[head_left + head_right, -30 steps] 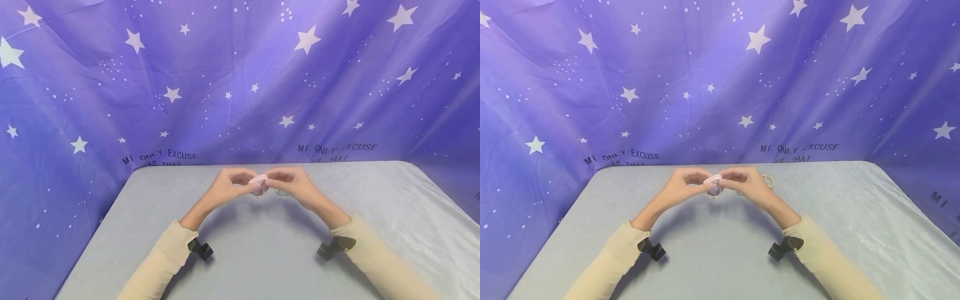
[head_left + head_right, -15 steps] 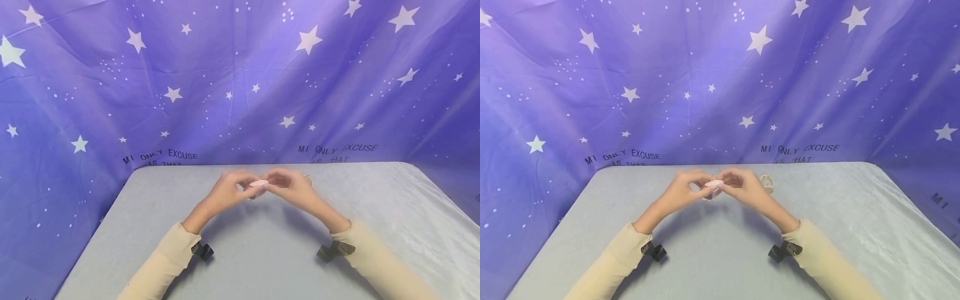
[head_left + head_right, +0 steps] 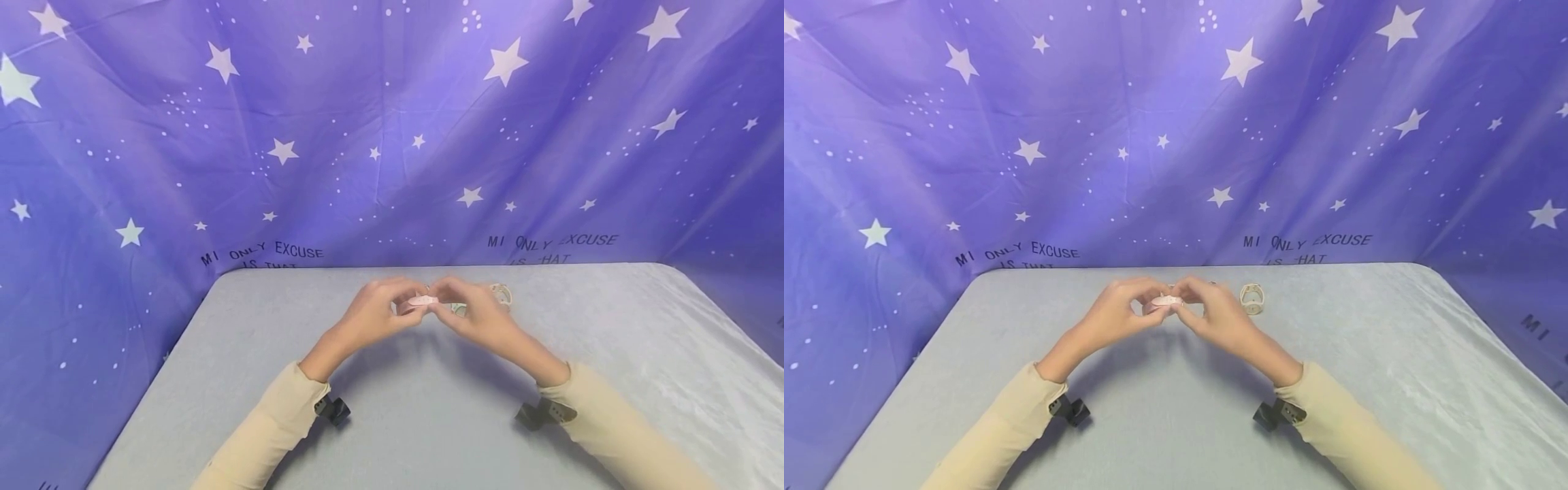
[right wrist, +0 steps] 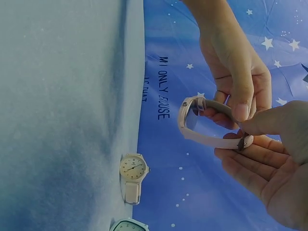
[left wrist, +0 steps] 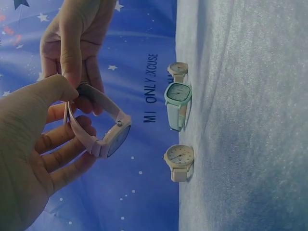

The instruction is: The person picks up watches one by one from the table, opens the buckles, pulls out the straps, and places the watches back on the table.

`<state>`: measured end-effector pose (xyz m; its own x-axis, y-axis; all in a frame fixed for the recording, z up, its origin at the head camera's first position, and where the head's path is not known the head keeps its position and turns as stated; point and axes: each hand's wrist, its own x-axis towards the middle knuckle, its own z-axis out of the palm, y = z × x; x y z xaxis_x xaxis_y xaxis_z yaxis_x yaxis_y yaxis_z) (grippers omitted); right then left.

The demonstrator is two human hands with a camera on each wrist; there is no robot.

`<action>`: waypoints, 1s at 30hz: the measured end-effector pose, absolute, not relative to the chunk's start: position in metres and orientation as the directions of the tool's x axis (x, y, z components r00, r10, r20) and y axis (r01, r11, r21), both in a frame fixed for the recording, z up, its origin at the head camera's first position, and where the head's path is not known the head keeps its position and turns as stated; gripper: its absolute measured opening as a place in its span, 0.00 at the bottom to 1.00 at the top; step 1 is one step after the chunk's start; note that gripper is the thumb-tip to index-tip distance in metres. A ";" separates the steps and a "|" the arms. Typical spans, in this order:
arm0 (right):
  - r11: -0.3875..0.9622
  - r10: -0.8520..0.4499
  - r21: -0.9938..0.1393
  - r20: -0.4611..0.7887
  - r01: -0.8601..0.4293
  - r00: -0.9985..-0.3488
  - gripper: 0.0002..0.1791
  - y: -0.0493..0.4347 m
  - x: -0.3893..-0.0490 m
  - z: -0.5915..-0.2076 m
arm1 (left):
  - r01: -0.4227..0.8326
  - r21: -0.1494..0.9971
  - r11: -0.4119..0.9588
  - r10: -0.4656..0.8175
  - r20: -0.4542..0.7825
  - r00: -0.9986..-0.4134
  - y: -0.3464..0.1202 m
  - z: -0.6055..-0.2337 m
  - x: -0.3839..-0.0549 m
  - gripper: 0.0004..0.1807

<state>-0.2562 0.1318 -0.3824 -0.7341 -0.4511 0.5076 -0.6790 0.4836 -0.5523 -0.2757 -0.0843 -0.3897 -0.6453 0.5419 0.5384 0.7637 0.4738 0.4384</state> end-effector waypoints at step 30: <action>0.432 -0.472 -0.619 0.464 -0.656 -0.749 0.12 0.133 -0.259 -0.386 | 0.778 0.388 0.495 0.563 0.539 -0.627 -0.082 -0.396 -0.279 0.12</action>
<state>-0.2595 0.1331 -0.3856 -0.7494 -0.4720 0.4643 -0.6558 0.4322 -0.6190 -0.2787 -0.0822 -0.3965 -0.6266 0.5627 0.5392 0.7778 0.4947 0.3876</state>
